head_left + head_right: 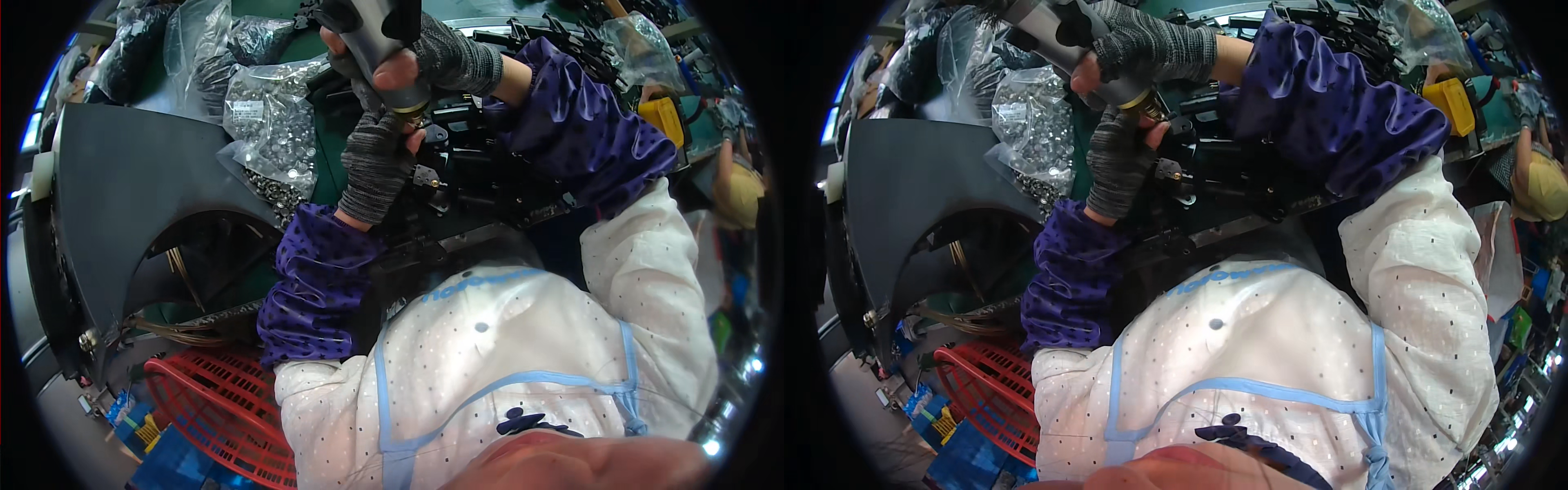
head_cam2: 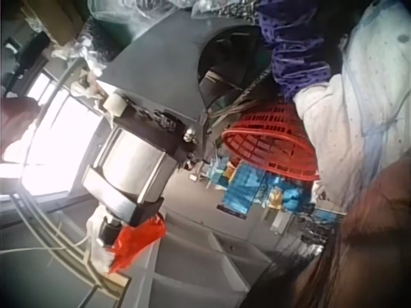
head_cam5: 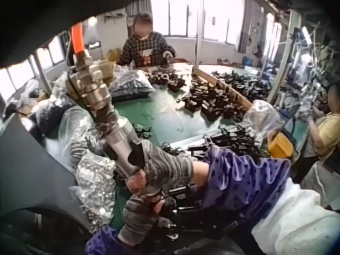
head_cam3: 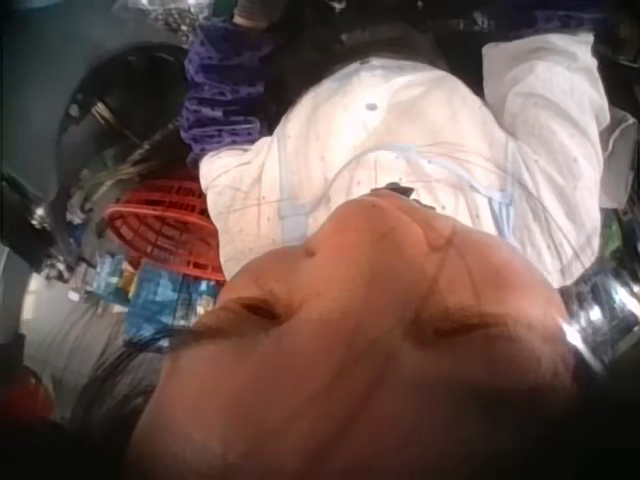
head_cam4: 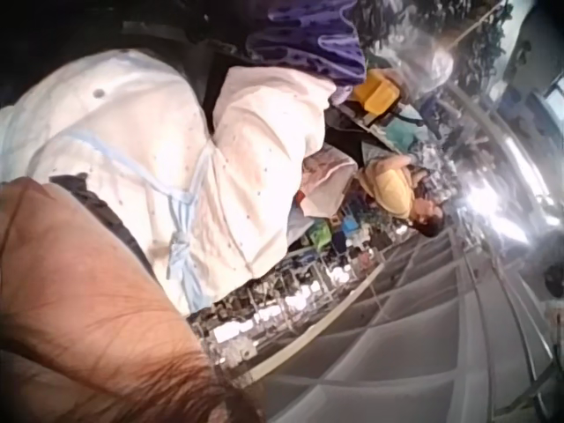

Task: Assemble electronic and mechanical components using an electric screwdriver at a factory workstation.

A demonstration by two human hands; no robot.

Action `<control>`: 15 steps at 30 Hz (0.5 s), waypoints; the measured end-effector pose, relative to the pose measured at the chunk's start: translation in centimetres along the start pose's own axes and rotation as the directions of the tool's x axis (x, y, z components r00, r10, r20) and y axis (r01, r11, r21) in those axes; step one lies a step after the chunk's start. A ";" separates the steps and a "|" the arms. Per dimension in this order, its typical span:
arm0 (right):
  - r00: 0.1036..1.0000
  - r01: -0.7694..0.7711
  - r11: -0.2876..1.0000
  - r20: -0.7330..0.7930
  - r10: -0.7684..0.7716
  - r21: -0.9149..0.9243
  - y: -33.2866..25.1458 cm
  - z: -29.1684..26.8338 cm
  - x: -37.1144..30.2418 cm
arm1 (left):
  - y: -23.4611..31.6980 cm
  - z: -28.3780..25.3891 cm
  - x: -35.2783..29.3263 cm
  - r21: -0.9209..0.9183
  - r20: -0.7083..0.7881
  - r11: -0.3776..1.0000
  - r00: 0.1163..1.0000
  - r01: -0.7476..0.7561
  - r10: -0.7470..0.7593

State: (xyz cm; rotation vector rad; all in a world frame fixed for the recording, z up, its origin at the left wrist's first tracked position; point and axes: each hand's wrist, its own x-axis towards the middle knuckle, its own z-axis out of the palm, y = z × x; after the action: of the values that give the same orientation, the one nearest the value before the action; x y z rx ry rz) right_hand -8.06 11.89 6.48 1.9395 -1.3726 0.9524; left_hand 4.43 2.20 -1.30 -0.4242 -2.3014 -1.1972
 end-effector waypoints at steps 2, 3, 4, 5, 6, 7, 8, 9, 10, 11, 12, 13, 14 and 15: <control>0.996 -0.087 0.996 0.009 0.086 0.036 0.4 0.5 -1.0 | 0.0 -0.1 -0.2 -0.001 -0.009 1.000 1.000 0.015 -0.015; 0.995 -0.099 0.995 0.001 0.099 0.021 0.3 0.4 -1.4 | 0.2 -0.2 -0.2 0.024 -0.001 0.999 0.999 0.034 -0.034; 0.994 -0.105 0.994 -0.010 0.105 0.010 0.2 0.4 -1.7 | 0.4 -0.2 -0.2 0.049 0.006 0.997 0.999 0.052 -0.052; 0.994 -0.112 0.994 -0.017 0.112 -0.003 0.2 0.4 -2.0 | 0.3 -0.2 -0.3 0.046 0.007 0.998 0.999 0.053 -0.053; 0.993 -0.115 0.993 -0.023 0.115 -0.009 0.2 0.5 -2.2 | 0.2 -0.2 -0.3 0.049 0.005 0.998 1.000 0.025 -0.026; 0.992 -0.121 0.993 -0.029 0.121 -0.015 0.2 0.5 -2.4 | 0.2 -0.1 -0.3 0.053 0.004 0.999 1.000 -0.002 0.002; 0.992 -0.125 0.992 -0.037 0.124 -0.024 0.1 0.5 -2.6 | 0.3 -0.1 -0.3 0.053 0.003 0.999 1.000 -0.001 0.001; 0.990 -0.135 0.991 -0.045 0.133 -0.026 0.1 0.5 -2.7 | 0.3 -0.1 -0.3 0.037 -0.002 0.999 1.000 0.006 -0.006; 0.989 -0.141 0.990 -0.052 0.140 -0.026 0.0 0.4 -2.8 | 0.3 -0.1 -0.3 0.021 -0.008 1.000 1.000 0.013 -0.012; 0.988 -0.148 0.989 -0.059 0.146 -0.027 -0.1 0.4 -2.9 | 0.3 -0.1 -0.3 0.022 -0.008 1.000 1.000 0.012 -0.012; 0.986 -0.151 0.988 -0.071 0.150 -0.019 -0.2 0.3 -2.4 | 0.4 -0.1 -0.3 0.011 -0.005 1.000 1.000 0.019 -0.019; 0.986 -0.151 0.988 -0.071 0.149 -0.020 -0.7 0.1 -1.9 | 0.4 -0.2 -0.3 -0.001 -0.001 1.000 1.000 0.026 -0.026; 0.980 -0.192 0.980 -0.062 0.189 -0.047 -1.4 -0.2 -1.5 | 0.4 -0.2 -0.3 -0.002 -0.001 1.000 1.000 0.024 -0.024; 0.972 -0.231 0.970 -0.058 0.227 -0.073 -1.8 -0.4 -1.0 | 0.4 -0.2 -0.3 -0.006 0.011 1.000 1.000 0.022 -0.022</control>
State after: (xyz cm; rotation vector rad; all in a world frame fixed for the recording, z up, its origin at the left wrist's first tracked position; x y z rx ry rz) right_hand -6.62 13.33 5.83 1.7144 -1.6063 1.0277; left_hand 4.93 2.19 -1.13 -0.4100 -2.3174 -1.2161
